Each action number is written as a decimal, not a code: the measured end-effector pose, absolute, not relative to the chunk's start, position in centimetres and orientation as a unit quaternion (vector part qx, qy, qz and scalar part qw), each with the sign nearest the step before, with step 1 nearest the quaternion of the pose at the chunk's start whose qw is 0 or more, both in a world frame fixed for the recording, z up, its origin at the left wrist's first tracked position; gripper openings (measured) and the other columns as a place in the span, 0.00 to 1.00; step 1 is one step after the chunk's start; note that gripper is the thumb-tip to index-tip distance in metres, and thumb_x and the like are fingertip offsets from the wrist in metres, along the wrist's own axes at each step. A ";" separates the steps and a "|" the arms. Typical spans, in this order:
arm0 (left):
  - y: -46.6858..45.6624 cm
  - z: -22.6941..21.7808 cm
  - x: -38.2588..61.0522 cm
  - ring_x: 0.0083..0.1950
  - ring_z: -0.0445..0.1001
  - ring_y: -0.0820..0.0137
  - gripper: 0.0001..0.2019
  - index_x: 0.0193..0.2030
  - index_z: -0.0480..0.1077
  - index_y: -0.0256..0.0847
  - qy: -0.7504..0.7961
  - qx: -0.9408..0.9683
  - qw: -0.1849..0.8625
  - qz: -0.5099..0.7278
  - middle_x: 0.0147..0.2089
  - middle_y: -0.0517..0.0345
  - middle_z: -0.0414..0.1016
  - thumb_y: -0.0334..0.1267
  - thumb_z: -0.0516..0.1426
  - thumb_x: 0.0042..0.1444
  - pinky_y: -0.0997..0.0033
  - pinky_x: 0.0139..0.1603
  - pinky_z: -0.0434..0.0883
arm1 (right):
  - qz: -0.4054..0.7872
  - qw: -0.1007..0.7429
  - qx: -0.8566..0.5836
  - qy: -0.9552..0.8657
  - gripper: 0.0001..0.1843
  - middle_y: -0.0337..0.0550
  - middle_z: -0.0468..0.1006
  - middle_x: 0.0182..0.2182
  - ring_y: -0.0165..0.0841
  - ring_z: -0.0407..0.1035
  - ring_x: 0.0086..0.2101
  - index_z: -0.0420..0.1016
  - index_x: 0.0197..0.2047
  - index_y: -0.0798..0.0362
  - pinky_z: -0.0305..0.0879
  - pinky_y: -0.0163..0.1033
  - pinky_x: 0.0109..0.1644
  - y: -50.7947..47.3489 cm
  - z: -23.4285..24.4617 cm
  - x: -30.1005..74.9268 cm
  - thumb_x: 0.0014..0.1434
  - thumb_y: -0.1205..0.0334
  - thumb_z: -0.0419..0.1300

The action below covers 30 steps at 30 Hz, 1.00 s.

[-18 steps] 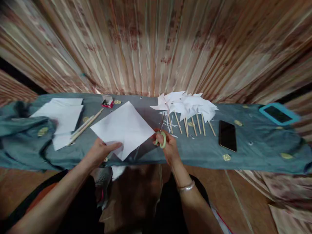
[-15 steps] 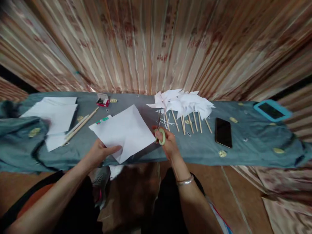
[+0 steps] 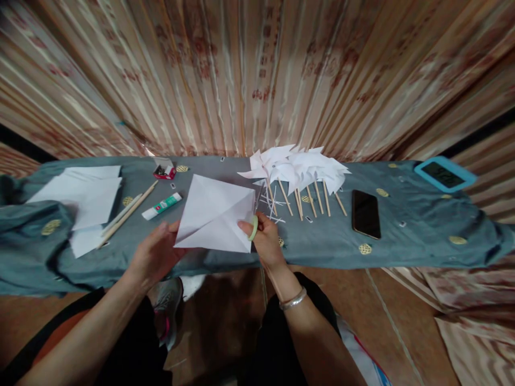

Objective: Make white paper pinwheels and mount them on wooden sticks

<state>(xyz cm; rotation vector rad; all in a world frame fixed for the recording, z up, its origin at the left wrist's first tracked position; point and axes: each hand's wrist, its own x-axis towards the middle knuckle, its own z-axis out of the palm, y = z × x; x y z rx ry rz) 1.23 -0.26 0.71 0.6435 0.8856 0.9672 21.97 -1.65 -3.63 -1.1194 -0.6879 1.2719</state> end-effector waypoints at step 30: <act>1.9 1.4 1.4 0.37 0.79 0.71 0.12 0.50 0.73 0.35 0.484 0.100 0.599 0.630 0.41 0.54 0.82 0.26 0.55 0.60 0.76 0.42 0.77 | 0.695 0.345 -0.423 -0.468 0.27 0.39 0.78 0.26 0.26 0.67 0.24 0.77 0.42 0.55 0.61 0.32 0.28 -5.0 -3.1 20.6 0.46 0.44 0.69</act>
